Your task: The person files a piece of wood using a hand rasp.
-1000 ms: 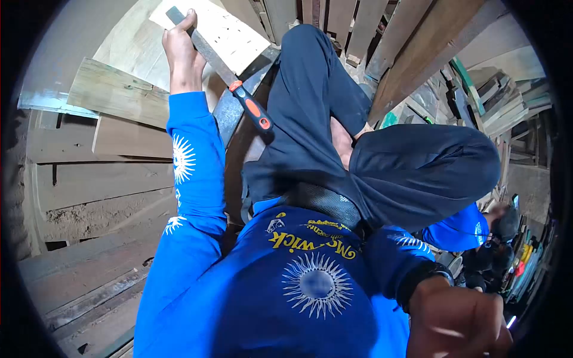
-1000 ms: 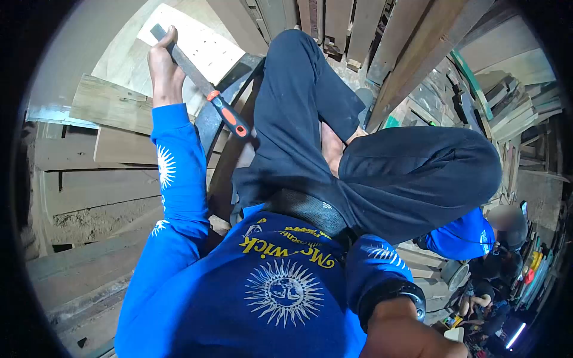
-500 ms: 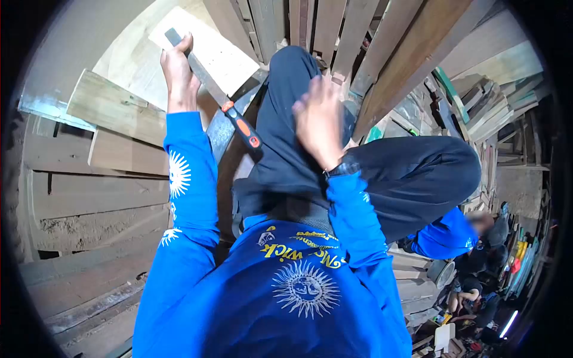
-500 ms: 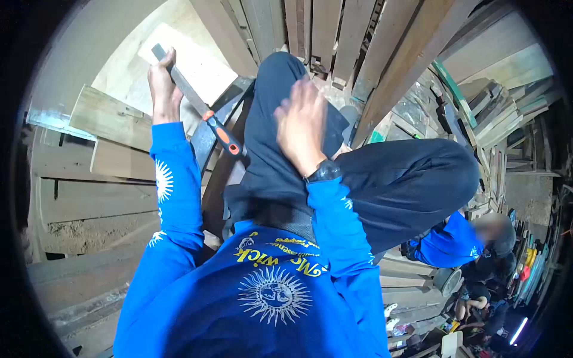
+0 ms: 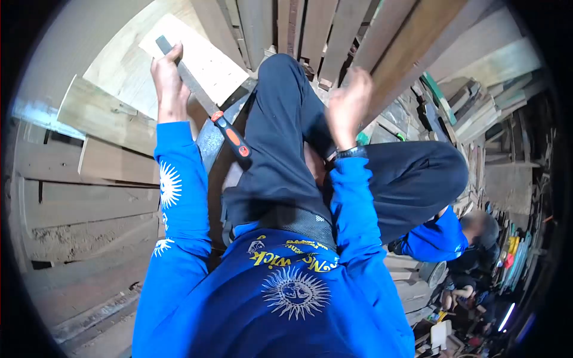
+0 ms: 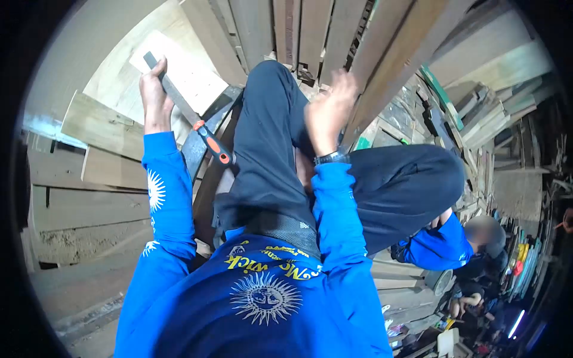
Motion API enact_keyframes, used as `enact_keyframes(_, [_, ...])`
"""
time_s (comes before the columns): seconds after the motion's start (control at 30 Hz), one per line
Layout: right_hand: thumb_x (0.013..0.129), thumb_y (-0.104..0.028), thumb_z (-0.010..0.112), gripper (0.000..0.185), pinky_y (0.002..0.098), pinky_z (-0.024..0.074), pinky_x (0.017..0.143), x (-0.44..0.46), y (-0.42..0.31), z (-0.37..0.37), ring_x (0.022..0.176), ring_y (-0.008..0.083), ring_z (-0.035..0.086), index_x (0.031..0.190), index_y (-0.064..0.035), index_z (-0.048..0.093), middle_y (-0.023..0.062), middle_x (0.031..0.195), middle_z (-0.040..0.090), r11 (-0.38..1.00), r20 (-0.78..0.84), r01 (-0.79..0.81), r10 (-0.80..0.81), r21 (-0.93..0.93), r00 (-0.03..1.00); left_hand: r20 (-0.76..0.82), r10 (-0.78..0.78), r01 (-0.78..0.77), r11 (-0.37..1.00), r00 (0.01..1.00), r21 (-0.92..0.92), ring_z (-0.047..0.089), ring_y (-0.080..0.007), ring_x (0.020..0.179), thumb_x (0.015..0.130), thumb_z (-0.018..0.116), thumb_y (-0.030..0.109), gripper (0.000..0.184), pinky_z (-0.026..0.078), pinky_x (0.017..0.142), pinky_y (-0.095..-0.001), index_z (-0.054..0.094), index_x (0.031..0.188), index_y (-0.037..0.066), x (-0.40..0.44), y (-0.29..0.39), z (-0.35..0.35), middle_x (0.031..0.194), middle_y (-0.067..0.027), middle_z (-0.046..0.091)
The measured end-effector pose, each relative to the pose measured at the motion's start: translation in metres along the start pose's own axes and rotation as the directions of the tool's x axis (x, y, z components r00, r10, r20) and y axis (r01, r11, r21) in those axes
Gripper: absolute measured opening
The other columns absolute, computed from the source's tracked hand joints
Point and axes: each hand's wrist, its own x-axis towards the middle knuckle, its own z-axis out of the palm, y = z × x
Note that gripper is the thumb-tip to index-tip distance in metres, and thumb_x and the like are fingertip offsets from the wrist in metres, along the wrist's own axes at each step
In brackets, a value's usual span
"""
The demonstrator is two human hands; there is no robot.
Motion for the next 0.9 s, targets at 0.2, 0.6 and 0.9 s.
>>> enact_keyframes(0.2, [0.088,-0.011,0.056,0.055,0.0505,0.0338,0.115,0.023,-0.013,0.001,0.137,0.0456,0.041,0.138,0.0079,0.046,0.0311,0.139,0.05,0.998,-0.11,-0.031,0.037,0.054,0.993,0.032,-0.041,0.042,0.999,0.999,-0.03,0.069,-0.0222,0.093,0.098,0.058,0.009,0.025,0.059,0.082,-0.0367,0.058,0.117,-0.007,-0.001,-0.001,0.001,0.104,-0.0126,0.066])
enact_keyframes(0.6, [0.076,-0.032,0.062,0.027,0.0756,0.0152,0.112,-0.181,-0.124,0.001,0.104,0.0315,0.069,0.084,-0.0101,0.077,0.0105,0.087,0.074,0.721,0.756,0.23,-0.622,0.654,-0.202,0.019,0.024,-0.024,1.0,1.0,0.006,0.07,-0.0241,0.092,0.098,0.057,0.006,0.022,0.061,0.082,-0.0374,0.059,0.115,-0.007,-0.003,-0.001,0.004,0.102,-0.0136,0.066])
enact_keyframes(0.9, [0.093,-0.024,0.058,0.027,0.047,0.0519,0.081,-0.12,-0.094,0.017,0.075,0.0251,0.071,0.099,-0.0028,0.074,0.0128,0.081,0.073,0.735,0.79,-0.44,-0.607,0.515,-0.088,0.041,0.041,-0.037,0.995,0.998,-0.087,0.07,-0.0223,0.088,0.095,0.058,0.003,0.017,0.06,0.077,-0.0354,0.06,0.111,-0.004,-0.005,-0.004,0.002,0.099,-0.0128,0.066])
